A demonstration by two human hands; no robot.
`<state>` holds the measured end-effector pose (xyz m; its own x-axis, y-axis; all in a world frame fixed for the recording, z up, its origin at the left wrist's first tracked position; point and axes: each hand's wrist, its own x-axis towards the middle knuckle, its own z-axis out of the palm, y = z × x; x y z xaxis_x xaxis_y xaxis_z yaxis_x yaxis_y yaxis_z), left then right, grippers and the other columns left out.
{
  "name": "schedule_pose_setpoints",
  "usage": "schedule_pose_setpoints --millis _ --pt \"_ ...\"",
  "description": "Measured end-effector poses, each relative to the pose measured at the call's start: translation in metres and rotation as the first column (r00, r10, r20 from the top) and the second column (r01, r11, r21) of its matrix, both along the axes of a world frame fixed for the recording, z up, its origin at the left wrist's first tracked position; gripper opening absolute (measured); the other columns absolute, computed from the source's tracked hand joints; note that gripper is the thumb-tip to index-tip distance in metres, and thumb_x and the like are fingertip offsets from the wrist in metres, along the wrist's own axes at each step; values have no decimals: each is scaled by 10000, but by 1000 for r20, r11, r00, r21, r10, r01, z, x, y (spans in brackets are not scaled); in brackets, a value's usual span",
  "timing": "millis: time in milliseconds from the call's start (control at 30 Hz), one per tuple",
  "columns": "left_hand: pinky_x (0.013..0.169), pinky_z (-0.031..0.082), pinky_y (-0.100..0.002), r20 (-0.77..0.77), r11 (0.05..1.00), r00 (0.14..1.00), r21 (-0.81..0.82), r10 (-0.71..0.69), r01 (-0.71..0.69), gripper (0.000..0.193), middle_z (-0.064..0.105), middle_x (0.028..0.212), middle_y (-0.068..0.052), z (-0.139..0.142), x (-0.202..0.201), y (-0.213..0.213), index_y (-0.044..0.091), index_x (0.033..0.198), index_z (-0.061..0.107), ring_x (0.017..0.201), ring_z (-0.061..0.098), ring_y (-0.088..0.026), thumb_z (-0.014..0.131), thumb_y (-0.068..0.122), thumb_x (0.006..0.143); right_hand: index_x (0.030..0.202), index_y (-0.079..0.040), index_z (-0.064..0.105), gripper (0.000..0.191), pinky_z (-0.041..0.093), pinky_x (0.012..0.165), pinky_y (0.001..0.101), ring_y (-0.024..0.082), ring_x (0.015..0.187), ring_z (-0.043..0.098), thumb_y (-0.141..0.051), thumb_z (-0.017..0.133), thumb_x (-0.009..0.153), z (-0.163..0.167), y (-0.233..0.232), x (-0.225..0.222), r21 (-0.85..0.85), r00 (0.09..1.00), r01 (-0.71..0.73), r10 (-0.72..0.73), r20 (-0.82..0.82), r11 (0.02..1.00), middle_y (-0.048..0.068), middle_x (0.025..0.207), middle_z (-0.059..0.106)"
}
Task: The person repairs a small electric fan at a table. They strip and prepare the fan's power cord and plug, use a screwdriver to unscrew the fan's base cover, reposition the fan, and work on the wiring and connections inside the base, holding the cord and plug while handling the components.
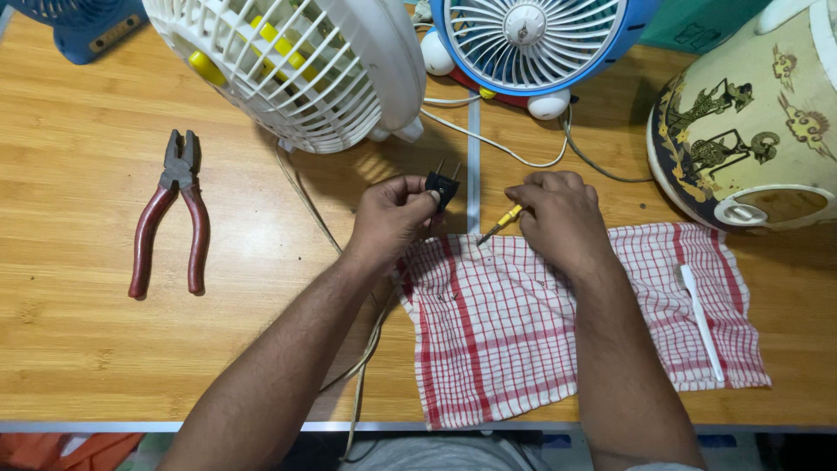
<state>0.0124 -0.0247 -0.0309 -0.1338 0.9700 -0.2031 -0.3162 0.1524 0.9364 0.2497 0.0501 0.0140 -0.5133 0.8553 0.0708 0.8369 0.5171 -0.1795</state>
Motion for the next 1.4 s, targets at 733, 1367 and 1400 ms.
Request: schedule_pose_setpoints --millis 733,1367,1400 --pt "578 505 -186 -111 995 989 57 93 -87 207 625 711 36 -2 3 1 -20 1103 707 616 572 -13 716 87 926 1063 -33 735 239 594 779 247 94 909 715 -83 864 869 21 -12 22 -137 602 -209 17 -798 968 79 996 750" --pt "555 474 -172 -155 995 984 59 83 -75 205 623 694 52 -6 4 1 -13 1097 723 594 542 5 708 91 921 1110 -28 709 211 605 798 268 147 955 735 -82 817 937 21 -31 5 172 593 -343 355 -722 923 102 1048 736" --pt "561 485 -171 -159 996 984 55 84 -76 208 625 695 50 -6 4 1 -13 1098 719 597 551 5 709 92 918 1110 -28 708 210 610 800 269 149 959 738 -85 816 939 22 -31 4 174 596 -346 359 -718 922 102 1051 737"
